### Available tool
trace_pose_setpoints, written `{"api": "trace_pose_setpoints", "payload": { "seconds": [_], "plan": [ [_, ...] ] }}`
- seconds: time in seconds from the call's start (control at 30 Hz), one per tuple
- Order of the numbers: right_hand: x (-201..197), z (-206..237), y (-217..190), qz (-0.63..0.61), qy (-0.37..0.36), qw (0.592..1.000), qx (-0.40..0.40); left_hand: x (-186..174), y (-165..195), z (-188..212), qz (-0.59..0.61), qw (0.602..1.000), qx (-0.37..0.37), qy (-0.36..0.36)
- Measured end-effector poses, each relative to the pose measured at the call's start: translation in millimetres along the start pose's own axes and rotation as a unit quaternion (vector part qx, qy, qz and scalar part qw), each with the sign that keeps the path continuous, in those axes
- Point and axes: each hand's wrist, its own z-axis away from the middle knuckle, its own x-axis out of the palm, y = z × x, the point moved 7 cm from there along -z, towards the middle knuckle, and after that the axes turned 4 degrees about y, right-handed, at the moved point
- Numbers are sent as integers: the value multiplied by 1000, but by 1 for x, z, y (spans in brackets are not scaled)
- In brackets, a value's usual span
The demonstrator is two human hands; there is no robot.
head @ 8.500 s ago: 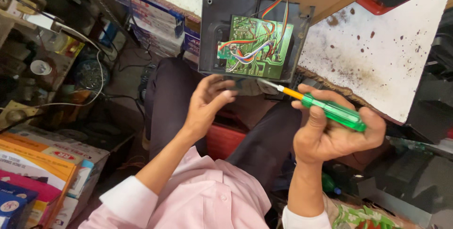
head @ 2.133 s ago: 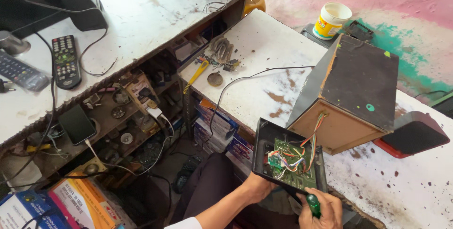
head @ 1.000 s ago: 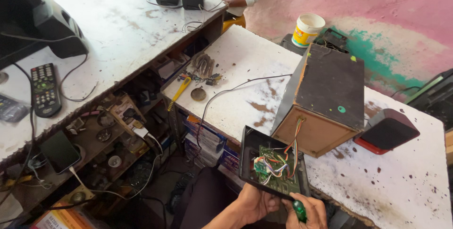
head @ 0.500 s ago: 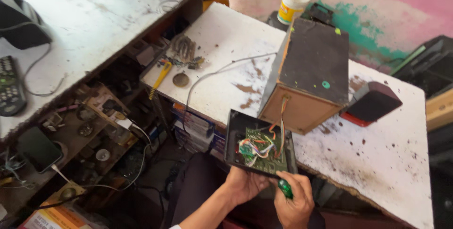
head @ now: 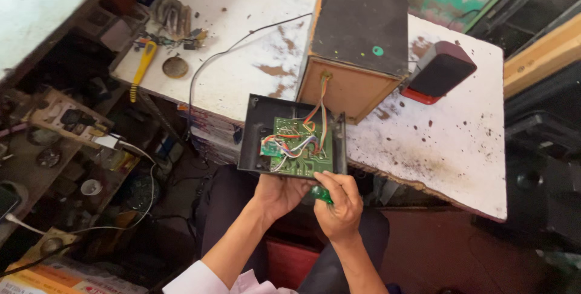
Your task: The person opens a black speaker enclosure, removes the front panel to expose the internal circuit board, and uses a green test pen to probe various points on the board. The person repeatedly opens and closes the enclosure while testing the electronics.
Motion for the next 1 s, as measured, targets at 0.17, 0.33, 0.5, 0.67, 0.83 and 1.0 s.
{"api": "trace_pose_setpoints", "payload": {
  "seconds": [0.17, 0.33, 0.5, 0.67, 0.83, 1.0],
  "plan": [
    [3, 1, 2, -12, -2, 1000, 13, -7, 0, 2, 29, 999, 5, -13],
    [5, 2, 3, -3, -11, 1000, 27, -16, -1, -3, 30, 999, 3, 16],
    [4, -1, 4, -5, -38, 998, 42, -20, -1, -5, 20, 998, 13, 51],
    [-3, -4, 4, -1, -39, 999, 33, -16, -2, -6, 23, 998, 32, 52],
    [-10, -6, 4, -1, -50, 998, 40, -20, -6, -8, -9, 997, 20, 74],
    [-25, -15, 0, -40, -39, 998, 36, -38, -12, -13, -25, 996, 2, 80]
  ]
}}
